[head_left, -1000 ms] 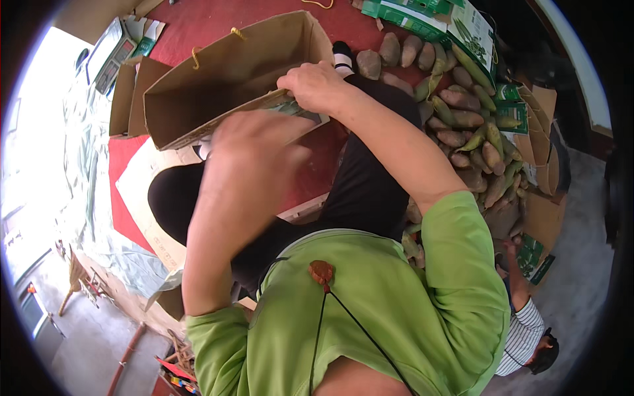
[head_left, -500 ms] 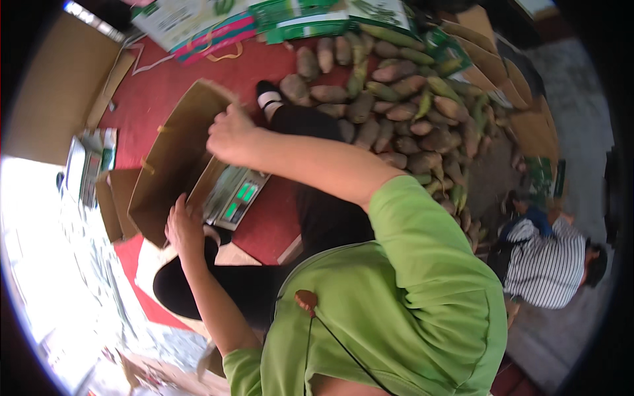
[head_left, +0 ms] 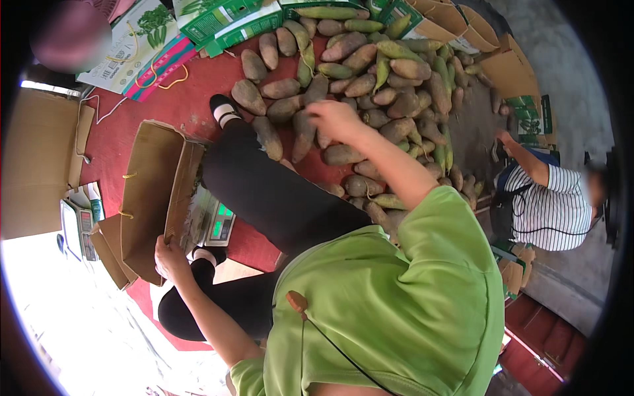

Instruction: Packing large tubers (possibly lotus root) into cardboard boxes and paper bags after weighing them.

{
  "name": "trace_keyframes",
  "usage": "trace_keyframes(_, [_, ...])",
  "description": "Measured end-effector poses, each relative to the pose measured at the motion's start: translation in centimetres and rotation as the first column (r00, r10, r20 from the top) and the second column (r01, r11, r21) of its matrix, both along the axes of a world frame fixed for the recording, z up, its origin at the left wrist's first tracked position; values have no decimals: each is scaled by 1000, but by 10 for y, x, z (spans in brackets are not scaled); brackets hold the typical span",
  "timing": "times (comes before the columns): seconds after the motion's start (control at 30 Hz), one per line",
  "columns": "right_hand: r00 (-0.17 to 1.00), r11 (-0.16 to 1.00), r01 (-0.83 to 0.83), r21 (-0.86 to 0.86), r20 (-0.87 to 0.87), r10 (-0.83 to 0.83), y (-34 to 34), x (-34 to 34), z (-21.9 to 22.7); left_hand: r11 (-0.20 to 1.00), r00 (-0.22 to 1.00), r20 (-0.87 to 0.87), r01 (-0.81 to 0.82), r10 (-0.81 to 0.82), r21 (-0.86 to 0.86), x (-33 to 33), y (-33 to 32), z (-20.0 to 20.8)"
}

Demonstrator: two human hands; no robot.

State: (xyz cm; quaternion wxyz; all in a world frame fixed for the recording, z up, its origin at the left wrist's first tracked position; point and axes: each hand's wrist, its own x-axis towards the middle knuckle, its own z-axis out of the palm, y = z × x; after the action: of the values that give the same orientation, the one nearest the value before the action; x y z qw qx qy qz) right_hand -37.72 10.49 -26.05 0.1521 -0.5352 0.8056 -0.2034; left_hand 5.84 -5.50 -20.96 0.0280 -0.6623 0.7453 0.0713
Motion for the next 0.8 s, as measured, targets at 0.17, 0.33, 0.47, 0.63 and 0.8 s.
trace_keyframes(0.17, [934,877,326,353,25,-357,145,-53,-62,998,999,6,-40,41,-44,-7,1,0])
trace_keyframes(0.33, [831,665,428,612,22,-556,251,-40,-129,999,999,20,-45,45,-9,-6,1,0])
trace_keyframes(0.47, [988,634,137,761,-54,-147,297,-5,-174,999,999,21,-27,28,-45,-4,2,-7])
trace_keyframes(0.63, [810,731,302,613,240,-535,314,37,-194,995,1000,-23,16,-18,-95,16,-1,-20])
trace_keyframes(0.8, [866,615,371,695,-21,-499,298,29,-178,993,999,7,35,-34,-114,9,4,-16])
